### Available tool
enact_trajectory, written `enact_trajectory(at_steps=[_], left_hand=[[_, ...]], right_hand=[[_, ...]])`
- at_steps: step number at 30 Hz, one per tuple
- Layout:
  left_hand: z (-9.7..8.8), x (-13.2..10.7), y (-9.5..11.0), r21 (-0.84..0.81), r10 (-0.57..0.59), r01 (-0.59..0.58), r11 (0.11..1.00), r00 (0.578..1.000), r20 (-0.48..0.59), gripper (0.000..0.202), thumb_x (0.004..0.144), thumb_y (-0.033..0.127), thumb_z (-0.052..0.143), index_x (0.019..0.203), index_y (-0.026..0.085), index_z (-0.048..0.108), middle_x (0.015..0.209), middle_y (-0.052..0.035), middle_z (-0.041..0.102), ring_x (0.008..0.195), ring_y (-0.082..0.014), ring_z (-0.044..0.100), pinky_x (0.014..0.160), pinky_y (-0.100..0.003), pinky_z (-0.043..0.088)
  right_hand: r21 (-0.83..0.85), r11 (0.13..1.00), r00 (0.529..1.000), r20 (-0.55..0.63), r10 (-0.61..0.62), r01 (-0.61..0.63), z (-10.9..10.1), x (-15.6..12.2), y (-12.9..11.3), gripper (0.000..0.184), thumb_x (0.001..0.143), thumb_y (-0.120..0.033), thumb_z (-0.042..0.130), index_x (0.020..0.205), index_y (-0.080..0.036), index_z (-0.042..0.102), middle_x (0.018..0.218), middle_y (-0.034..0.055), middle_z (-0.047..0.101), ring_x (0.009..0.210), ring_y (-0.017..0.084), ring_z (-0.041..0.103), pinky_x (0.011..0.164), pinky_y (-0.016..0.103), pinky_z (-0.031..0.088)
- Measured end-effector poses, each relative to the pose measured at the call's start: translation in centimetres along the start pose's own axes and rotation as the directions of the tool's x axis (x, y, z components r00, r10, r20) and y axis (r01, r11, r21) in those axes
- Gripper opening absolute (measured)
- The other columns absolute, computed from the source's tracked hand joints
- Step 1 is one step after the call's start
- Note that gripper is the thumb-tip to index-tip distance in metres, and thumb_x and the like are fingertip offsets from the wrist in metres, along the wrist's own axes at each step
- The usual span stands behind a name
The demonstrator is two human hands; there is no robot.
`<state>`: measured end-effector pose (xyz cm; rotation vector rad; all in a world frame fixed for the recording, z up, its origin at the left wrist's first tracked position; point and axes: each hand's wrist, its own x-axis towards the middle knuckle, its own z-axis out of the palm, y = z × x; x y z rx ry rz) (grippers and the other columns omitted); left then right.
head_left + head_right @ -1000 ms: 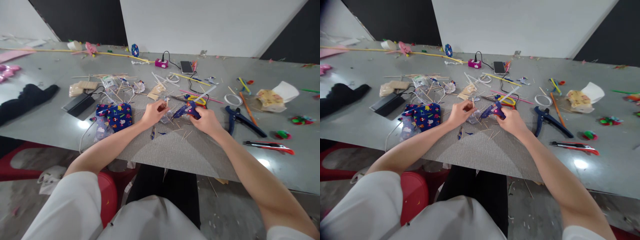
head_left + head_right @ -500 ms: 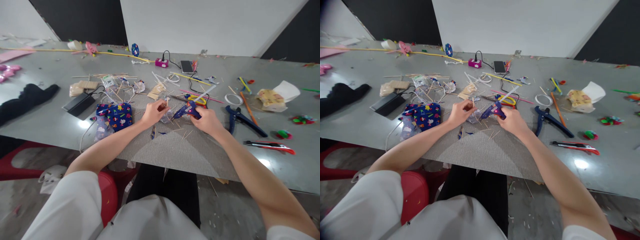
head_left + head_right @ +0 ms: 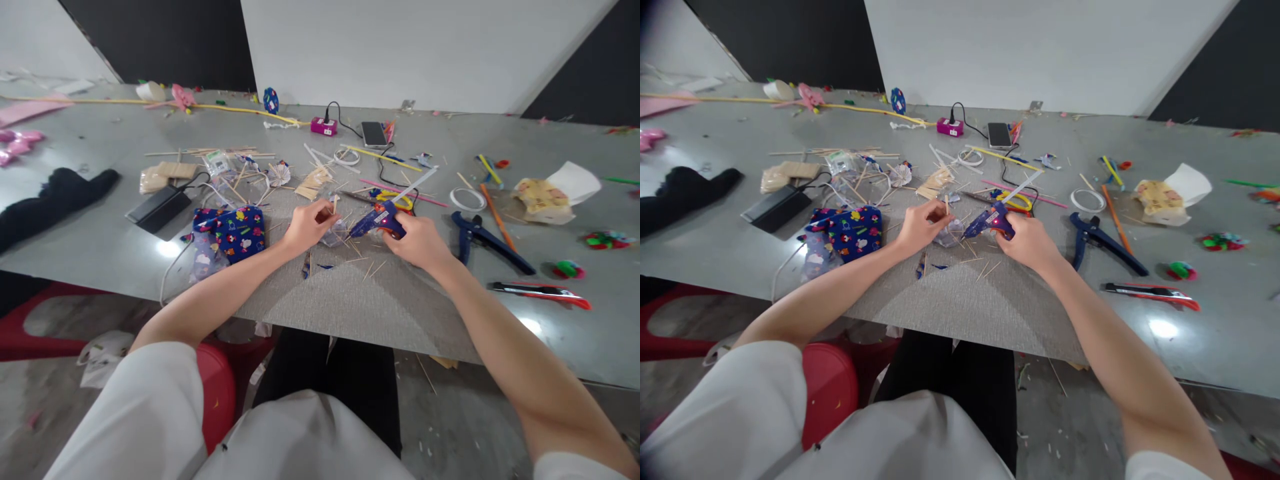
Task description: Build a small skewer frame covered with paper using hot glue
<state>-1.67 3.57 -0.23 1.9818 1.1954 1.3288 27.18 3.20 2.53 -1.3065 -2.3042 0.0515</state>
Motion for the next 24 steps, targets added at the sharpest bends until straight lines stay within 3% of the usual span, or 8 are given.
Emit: enact_trajectory(at_steps=[9, 17, 24], left_hand=[[0.07, 0.02, -0.08, -0.005, 0.011, -0.011, 1.000, 1.000, 0.001, 0.015, 0.093, 0.031, 0.074, 0.088, 0.018, 0.067, 0.072, 0.0018, 0.068, 0.063, -0.0092, 0.058, 0.065, -0.024, 0.047], [0.13, -0.02, -0.35, 0.012, 0.018, -0.018, 1.000, 1.000, 0.003, 0.019, 0.094, 0.035, 0.073, 0.090, 0.018, 0.067, 0.074, 0.0009, 0.070, 0.065, -0.0098, 0.061, 0.065, -0.024, 0.049], [0.07, 0.01, -0.07, 0.000, 0.016, -0.016, 1.000, 1.000, 0.005, 0.017, 0.094, 0.033, 0.074, 0.089, 0.018, 0.067, 0.074, 0.0013, 0.069, 0.063, -0.0094, 0.059, 0.064, -0.024, 0.047]], right_hand=[[0.065, 0.991, 0.990, -0.072, 0.122, -0.117, -0.50, 0.24, 0.54, 0.037, 0.084, -0.045, 0.071, 0.071, -0.027, 0.041, 0.058, -0.0004, 0.053, 0.051, 0.018, 0.049, 0.057, 0.035, 0.037], [0.149, 0.969, 0.973, -0.096, 0.211, -0.196, -0.80, 0.39, 0.59, 0.028, 0.083, -0.046, 0.072, 0.077, -0.025, 0.055, 0.066, 0.0028, 0.062, 0.058, 0.019, 0.055, 0.060, 0.036, 0.040], [0.226, 0.956, 0.953, -0.194, 0.233, -0.188, -0.75, 0.36, 0.87, 0.027, 0.083, -0.045, 0.072, 0.081, -0.025, 0.054, 0.066, 0.0007, 0.060, 0.059, 0.019, 0.054, 0.061, 0.036, 0.043]])
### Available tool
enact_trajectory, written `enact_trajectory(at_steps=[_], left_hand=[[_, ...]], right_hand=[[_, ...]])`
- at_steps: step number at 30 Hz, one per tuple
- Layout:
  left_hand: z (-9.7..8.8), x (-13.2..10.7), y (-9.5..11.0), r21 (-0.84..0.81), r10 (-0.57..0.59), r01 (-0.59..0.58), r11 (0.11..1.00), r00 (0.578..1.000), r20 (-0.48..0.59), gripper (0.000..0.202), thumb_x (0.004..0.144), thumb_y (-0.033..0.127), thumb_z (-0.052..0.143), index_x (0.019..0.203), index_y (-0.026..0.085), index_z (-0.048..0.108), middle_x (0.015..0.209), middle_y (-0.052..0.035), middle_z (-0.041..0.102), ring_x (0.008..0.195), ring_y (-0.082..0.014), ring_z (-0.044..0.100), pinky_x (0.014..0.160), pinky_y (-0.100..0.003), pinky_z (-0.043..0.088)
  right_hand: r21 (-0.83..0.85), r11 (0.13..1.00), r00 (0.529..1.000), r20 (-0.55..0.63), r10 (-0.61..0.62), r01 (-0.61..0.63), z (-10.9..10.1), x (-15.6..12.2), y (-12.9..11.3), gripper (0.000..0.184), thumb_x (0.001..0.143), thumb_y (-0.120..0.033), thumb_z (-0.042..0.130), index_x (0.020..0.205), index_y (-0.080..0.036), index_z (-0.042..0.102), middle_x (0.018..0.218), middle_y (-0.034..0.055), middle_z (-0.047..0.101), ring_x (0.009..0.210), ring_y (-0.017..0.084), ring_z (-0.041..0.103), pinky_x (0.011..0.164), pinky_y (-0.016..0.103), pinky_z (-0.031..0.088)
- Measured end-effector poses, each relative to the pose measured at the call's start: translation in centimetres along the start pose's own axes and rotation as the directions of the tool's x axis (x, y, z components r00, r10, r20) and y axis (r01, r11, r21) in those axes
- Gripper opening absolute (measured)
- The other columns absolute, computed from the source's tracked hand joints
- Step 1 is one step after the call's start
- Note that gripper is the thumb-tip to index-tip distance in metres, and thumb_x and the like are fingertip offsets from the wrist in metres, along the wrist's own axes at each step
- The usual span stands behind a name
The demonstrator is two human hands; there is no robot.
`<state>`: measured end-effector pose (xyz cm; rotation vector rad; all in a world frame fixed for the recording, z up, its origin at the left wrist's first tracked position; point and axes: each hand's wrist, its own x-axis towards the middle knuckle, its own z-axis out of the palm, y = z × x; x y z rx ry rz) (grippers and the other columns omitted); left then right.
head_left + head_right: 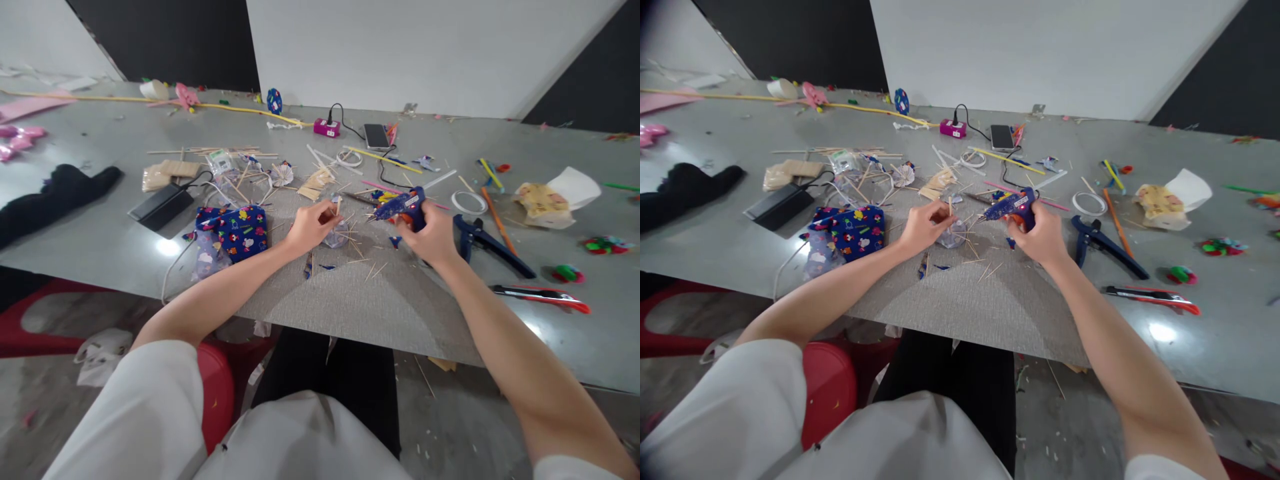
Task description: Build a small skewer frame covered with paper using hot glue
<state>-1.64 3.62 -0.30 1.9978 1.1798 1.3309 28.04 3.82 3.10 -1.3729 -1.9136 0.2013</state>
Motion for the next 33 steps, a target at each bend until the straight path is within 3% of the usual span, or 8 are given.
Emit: enact_trajectory(at_steps=[8, 16, 21, 24, 26, 29, 31, 33], left_hand=[[-0.1, 0.0, 0.4, 0.022, -0.004, 0.004, 1.000, 1.000, 0.007, 0.019, 0.095, 0.036, 0.073, 0.089, 0.018, 0.068, 0.074, 0.0012, 0.069, 0.064, -0.0096, 0.059, 0.064, -0.024, 0.048], [0.0, -0.1, 0.0, 0.013, -0.017, 0.017, 1.000, 1.000, 0.011, 0.018, 0.095, 0.037, 0.072, 0.092, 0.019, 0.069, 0.075, 0.0012, 0.070, 0.064, -0.0097, 0.061, 0.066, -0.025, 0.049], [0.0, 0.0, 0.0, 0.005, -0.016, 0.016, 1.000, 1.000, 0.010, 0.019, 0.095, 0.037, 0.072, 0.091, 0.019, 0.068, 0.073, 0.0016, 0.069, 0.063, -0.0098, 0.060, 0.065, -0.025, 0.048], [0.0, 0.0, 0.1, 0.008, -0.009, 0.009, 1.000, 1.000, 0.006, 0.018, 0.094, 0.036, 0.073, 0.090, 0.019, 0.068, 0.073, 0.0016, 0.068, 0.063, -0.0099, 0.059, 0.065, -0.025, 0.048], [0.0, 0.0, 0.2, 0.017, -0.004, 0.004, 1.000, 1.000, 0.002, 0.018, 0.094, 0.035, 0.072, 0.089, 0.019, 0.067, 0.073, 0.0013, 0.068, 0.063, -0.0101, 0.058, 0.064, -0.025, 0.047], [-0.1, 0.0, 0.4, 0.032, 0.001, 0.000, 0.999, 1.000, -0.005, 0.018, 0.094, 0.035, 0.073, 0.088, 0.019, 0.067, 0.072, 0.0015, 0.067, 0.063, -0.0102, 0.057, 0.064, -0.025, 0.047], [-0.1, 0.0, 0.4, 0.042, -0.001, 0.002, 0.999, 1.000, -0.007, 0.018, 0.094, 0.035, 0.073, 0.088, 0.019, 0.067, 0.073, 0.0015, 0.068, 0.064, -0.0104, 0.058, 0.065, -0.025, 0.047], [-0.1, 0.0, 0.4, 0.046, -0.005, 0.005, 0.999, 1.000, -0.002, 0.018, 0.094, 0.035, 0.073, 0.088, 0.019, 0.067, 0.074, 0.0013, 0.069, 0.065, -0.0107, 0.060, 0.067, -0.025, 0.048]], right_hand=[[-0.042, 0.989, 0.974, -0.185, 0.133, -0.144, 0.4, 0.6, 1.2, 0.037, 0.091, -0.058, 0.062, 0.106, -0.025, 0.054, 0.091, 0.0106, 0.067, 0.087, 0.031, 0.067, 0.081, 0.050, 0.053], [-0.208, 0.953, 0.974, -0.101, 0.203, -0.220, 3.3, 0.9, 4.7, 0.039, 0.083, -0.047, 0.068, 0.106, -0.018, 0.056, 0.109, 0.0163, 0.063, 0.107, 0.034, 0.060, 0.100, 0.055, 0.048], [-0.312, 0.928, 0.978, -0.117, 0.175, -0.204, 3.4, 0.6, 3.6, 0.052, 0.081, -0.052, 0.073, 0.113, -0.015, 0.055, 0.123, 0.0223, 0.058, 0.121, 0.041, 0.050, 0.104, 0.065, 0.039], [-0.301, 0.950, 0.993, -0.106, 0.057, -0.086, 2.6, 0.0, 1.3, 0.044, 0.088, -0.047, 0.068, 0.117, -0.017, 0.055, 0.127, 0.0234, 0.057, 0.123, 0.042, 0.050, 0.103, 0.063, 0.038], [-0.217, 0.973, 0.996, 0.046, -0.074, 0.082, 2.3, -0.5, -0.5, 0.024, 0.097, -0.040, 0.059, 0.111, -0.021, 0.059, 0.119, 0.0180, 0.062, 0.117, 0.036, 0.056, 0.102, 0.056, 0.039], [-0.070, 0.954, 0.913, 0.316, -0.257, 0.293, 2.6, -1.5, -2.8, 0.017, 0.103, -0.038, 0.053, 0.099, -0.023, 0.062, 0.105, 0.0109, 0.068, 0.108, 0.030, 0.062, 0.100, 0.050, 0.039], [-0.042, 0.933, 0.871, 0.376, -0.315, 0.356, 3.1, -2.2, -3.9, 0.019, 0.104, -0.037, 0.053, 0.098, -0.023, 0.063, 0.103, 0.0095, 0.069, 0.108, 0.030, 0.064, 0.100, 0.049, 0.038], [-0.040, 0.925, 0.864, 0.374, -0.337, 0.379, 3.5, -2.7, -4.5, 0.017, 0.105, -0.036, 0.053, 0.100, -0.023, 0.063, 0.103, 0.0093, 0.069, 0.109, 0.029, 0.064, 0.099, 0.048, 0.038]])
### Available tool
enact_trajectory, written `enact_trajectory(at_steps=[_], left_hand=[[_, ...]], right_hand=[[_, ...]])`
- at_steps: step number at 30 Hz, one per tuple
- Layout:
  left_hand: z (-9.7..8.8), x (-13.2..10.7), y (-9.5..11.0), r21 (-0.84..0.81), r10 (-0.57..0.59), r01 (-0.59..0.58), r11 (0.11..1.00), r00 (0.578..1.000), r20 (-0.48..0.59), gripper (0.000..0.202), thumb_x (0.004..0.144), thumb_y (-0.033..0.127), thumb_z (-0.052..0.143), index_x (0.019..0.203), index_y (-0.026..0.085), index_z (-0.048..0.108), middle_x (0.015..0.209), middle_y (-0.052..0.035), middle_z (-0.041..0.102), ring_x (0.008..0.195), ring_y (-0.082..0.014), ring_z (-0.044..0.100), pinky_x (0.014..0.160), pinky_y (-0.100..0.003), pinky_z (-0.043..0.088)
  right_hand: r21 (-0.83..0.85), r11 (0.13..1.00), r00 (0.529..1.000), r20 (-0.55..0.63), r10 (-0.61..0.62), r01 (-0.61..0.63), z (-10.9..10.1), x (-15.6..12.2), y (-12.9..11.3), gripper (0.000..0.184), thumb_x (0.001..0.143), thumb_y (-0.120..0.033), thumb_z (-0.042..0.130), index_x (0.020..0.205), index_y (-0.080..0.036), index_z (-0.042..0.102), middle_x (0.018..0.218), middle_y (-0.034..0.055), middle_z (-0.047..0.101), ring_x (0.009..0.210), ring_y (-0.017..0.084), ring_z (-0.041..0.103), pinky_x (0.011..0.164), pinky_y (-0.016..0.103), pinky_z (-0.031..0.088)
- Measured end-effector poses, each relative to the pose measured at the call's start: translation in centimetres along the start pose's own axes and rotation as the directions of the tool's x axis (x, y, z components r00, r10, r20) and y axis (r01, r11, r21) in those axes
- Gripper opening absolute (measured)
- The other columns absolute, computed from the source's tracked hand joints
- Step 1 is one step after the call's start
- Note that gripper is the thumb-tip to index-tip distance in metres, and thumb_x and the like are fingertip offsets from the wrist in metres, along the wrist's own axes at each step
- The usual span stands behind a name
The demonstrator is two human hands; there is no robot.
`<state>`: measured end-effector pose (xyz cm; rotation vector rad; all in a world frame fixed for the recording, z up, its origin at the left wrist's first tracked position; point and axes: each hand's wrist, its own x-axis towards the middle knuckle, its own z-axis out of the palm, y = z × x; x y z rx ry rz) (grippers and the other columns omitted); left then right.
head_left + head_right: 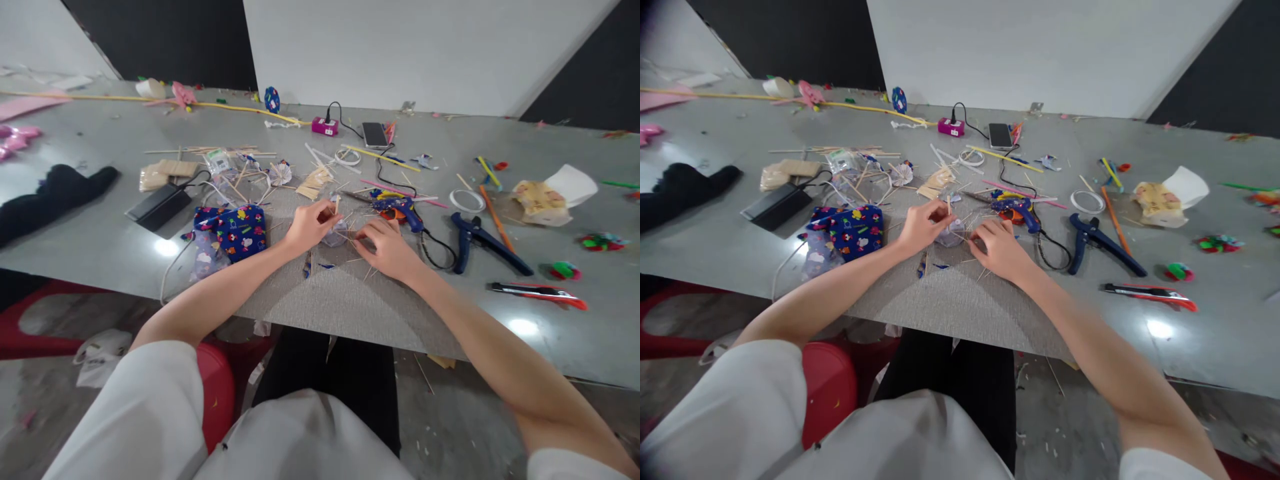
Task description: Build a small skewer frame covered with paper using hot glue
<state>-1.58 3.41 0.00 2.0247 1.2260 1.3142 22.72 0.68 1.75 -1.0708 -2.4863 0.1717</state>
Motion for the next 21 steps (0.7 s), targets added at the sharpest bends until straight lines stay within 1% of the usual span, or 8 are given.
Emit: enact_trajectory(at_steps=[4, 6, 12, 16, 21], left_hand=[[0.0, 0.0, -0.2, 0.002, -0.006, 0.006, 1.000, 1.000, 0.009, 0.017, 0.094, 0.035, 0.072, 0.089, 0.019, 0.067, 0.075, 0.0012, 0.069, 0.066, -0.0109, 0.061, 0.068, -0.025, 0.048], [0.1, 0.0, -0.2, -0.006, -0.006, 0.006, 1.000, 1.000, 0.005, 0.017, 0.093, 0.034, 0.072, 0.090, 0.019, 0.067, 0.075, 0.0013, 0.069, 0.065, -0.0107, 0.060, 0.068, -0.025, 0.048], [0.0, 0.0, -0.1, -0.004, -0.006, 0.006, 1.000, 1.000, -0.001, 0.017, 0.094, 0.034, 0.072, 0.087, 0.019, 0.065, 0.071, 0.0027, 0.066, 0.063, -0.0101, 0.058, 0.065, -0.025, 0.045], [0.0, 0.1, -0.3, -0.017, -0.003, 0.003, 1.000, 1.000, -0.009, 0.016, 0.094, 0.032, 0.071, 0.086, 0.019, 0.065, 0.070, 0.0027, 0.067, 0.062, -0.0105, 0.059, 0.066, -0.025, 0.047], [0.0, 0.1, 0.0, -0.017, -0.019, 0.019, 1.000, 1.000, -0.017, 0.019, 0.095, 0.036, 0.070, 0.086, 0.020, 0.065, 0.070, 0.0024, 0.067, 0.063, -0.0109, 0.060, 0.066, -0.025, 0.048]], right_hand=[[-0.034, 0.999, 1.000, -0.020, -0.025, 0.024, 0.5, 0.0, -0.4, 0.013, 0.103, -0.034, 0.058, 0.104, -0.022, 0.064, 0.108, 0.0112, 0.070, 0.112, 0.031, 0.064, 0.099, 0.048, 0.040], [-0.056, 0.998, 0.999, -0.016, -0.030, 0.029, 0.7, 0.0, -0.3, 0.013, 0.101, -0.032, 0.060, 0.104, -0.021, 0.065, 0.107, 0.0116, 0.070, 0.110, 0.031, 0.064, 0.098, 0.048, 0.040], [-0.056, 0.998, 1.000, -0.022, 0.008, -0.009, 1.1, 0.1, -0.4, 0.011, 0.101, -0.029, 0.058, 0.096, -0.022, 0.066, 0.099, 0.0100, 0.072, 0.102, 0.030, 0.066, 0.095, 0.048, 0.041], [-0.041, 0.998, 0.999, -0.035, 0.038, -0.040, 1.3, 0.1, -0.4, 0.011, 0.100, -0.028, 0.060, 0.093, -0.022, 0.065, 0.094, 0.0097, 0.073, 0.100, 0.031, 0.066, 0.095, 0.048, 0.041], [-0.031, 0.996, 0.997, -0.020, 0.077, -0.078, 1.6, 0.2, -0.2, 0.012, 0.099, -0.027, 0.060, 0.088, -0.023, 0.062, 0.092, 0.0087, 0.071, 0.094, 0.028, 0.065, 0.093, 0.046, 0.041]])
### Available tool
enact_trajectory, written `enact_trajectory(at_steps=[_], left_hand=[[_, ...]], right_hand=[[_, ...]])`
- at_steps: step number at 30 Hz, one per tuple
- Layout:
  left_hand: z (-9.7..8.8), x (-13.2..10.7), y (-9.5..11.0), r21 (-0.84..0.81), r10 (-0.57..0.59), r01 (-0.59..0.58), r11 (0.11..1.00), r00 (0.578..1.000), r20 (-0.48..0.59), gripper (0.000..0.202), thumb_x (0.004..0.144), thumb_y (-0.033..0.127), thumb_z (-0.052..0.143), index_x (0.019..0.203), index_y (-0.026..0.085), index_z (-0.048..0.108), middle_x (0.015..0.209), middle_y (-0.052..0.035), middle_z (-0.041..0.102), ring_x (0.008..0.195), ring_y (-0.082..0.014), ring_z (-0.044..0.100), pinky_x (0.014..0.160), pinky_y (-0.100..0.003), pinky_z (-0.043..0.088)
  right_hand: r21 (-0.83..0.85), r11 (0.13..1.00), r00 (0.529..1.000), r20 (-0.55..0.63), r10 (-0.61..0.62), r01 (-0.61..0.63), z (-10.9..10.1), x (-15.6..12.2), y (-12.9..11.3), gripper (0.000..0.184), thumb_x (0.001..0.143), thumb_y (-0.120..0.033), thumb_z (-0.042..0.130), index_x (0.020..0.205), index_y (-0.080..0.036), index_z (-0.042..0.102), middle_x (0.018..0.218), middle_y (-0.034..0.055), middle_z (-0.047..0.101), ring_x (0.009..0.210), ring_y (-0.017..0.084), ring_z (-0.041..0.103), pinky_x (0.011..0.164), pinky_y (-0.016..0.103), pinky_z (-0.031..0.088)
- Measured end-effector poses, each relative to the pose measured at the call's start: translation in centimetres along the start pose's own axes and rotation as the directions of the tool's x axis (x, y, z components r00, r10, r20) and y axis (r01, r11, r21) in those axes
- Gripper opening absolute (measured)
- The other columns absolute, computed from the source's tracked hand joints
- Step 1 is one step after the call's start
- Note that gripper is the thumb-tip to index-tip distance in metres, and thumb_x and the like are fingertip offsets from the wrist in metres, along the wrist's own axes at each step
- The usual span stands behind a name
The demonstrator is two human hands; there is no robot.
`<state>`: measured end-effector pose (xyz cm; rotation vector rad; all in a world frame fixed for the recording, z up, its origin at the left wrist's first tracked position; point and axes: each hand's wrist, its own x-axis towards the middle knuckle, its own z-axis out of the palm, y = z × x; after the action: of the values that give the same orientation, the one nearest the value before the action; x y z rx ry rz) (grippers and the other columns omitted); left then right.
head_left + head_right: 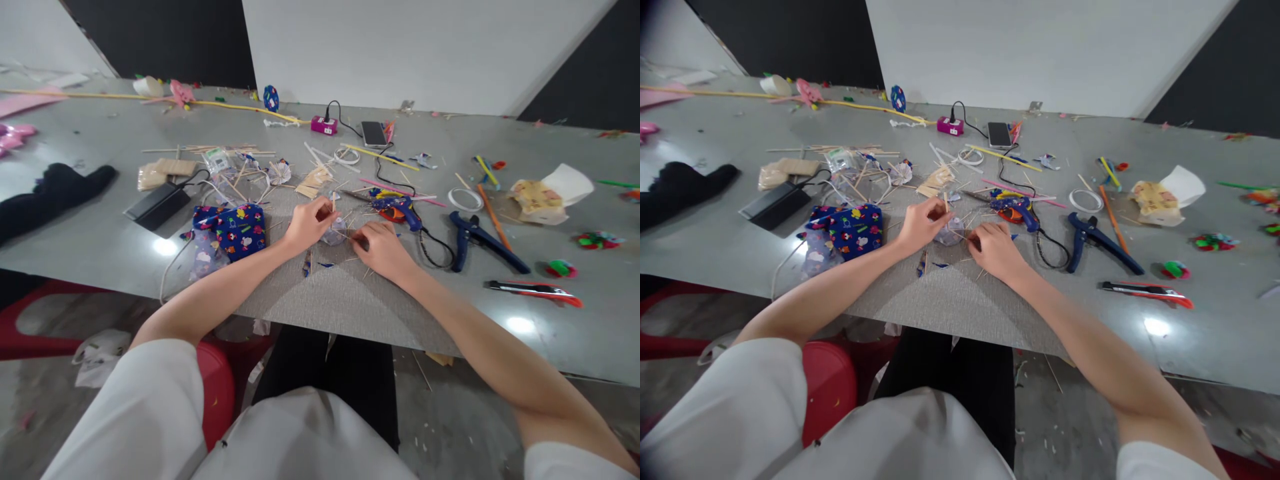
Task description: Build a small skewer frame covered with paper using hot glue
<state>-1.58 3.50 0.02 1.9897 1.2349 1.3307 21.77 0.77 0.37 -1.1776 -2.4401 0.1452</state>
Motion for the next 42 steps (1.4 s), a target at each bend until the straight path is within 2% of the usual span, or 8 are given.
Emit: enact_trajectory(at_steps=[8, 16, 31, 35, 42], left_hand=[[0.0, 0.0, 0.1, -0.004, 0.003, -0.003, 1.000, 1.000, 0.001, 0.020, 0.094, 0.036, 0.071, 0.086, 0.020, 0.064, 0.071, 0.0028, 0.067, 0.063, -0.0102, 0.060, 0.066, -0.025, 0.047], [0.0, 0.0, 0.0, 0.003, -0.008, 0.008, 1.000, 1.000, 0.008, 0.027, 0.095, 0.045, 0.069, 0.086, 0.020, 0.063, 0.071, 0.0019, 0.067, 0.063, -0.0110, 0.059, 0.066, -0.026, 0.047], [0.0, 0.0, -0.1, -0.012, 0.001, -0.001, 1.000, 1.000, 0.005, 0.021, 0.096, 0.038, 0.070, 0.088, 0.020, 0.064, 0.072, 0.0017, 0.069, 0.064, -0.0111, 0.062, 0.068, -0.025, 0.049], [0.0, 0.0, -0.2, -0.019, 0.010, -0.010, 1.000, 1.000, 0.003, 0.018, 0.095, 0.034, 0.071, 0.087, 0.020, 0.064, 0.071, 0.0028, 0.068, 0.063, -0.0101, 0.061, 0.067, -0.024, 0.048], [-0.1, 0.0, 0.1, -0.018, -0.003, 0.003, 1.000, 1.000, 0.003, 0.016, 0.094, 0.031, 0.071, 0.087, 0.019, 0.064, 0.072, 0.0028, 0.069, 0.065, -0.0102, 0.062, 0.068, -0.023, 0.047]], right_hand=[[-0.019, 1.000, 1.000, 0.009, 0.005, -0.004, 0.3, 0.0, -0.1, 0.010, 0.098, -0.025, 0.060, 0.089, -0.022, 0.061, 0.092, 0.0089, 0.070, 0.092, 0.028, 0.064, 0.091, 0.045, 0.042], [-0.070, 0.996, 0.998, 0.048, -0.052, 0.055, 0.2, 0.0, 0.1, 0.014, 0.103, -0.026, 0.052, 0.094, -0.021, 0.062, 0.094, 0.0113, 0.070, 0.097, 0.031, 0.064, 0.092, 0.048, 0.043], [-0.234, 0.964, 0.988, 0.121, -0.100, 0.126, -0.7, 0.3, -0.8, 0.027, 0.107, -0.025, 0.043, 0.098, -0.017, 0.067, 0.100, 0.0169, 0.068, 0.103, 0.035, 0.061, 0.094, 0.049, 0.044], [-0.254, 0.954, 0.985, 0.097, -0.141, 0.161, -1.0, 0.2, -0.6, 0.024, 0.106, -0.027, 0.047, 0.099, -0.017, 0.067, 0.100, 0.0166, 0.067, 0.104, 0.035, 0.060, 0.095, 0.049, 0.043], [-0.187, 0.948, 0.966, 0.033, -0.258, 0.260, -0.8, 0.0, 0.0, 0.021, 0.106, -0.022, 0.048, 0.112, -0.016, 0.067, 0.105, 0.0142, 0.069, 0.102, 0.031, 0.062, 0.095, 0.046, 0.046]])
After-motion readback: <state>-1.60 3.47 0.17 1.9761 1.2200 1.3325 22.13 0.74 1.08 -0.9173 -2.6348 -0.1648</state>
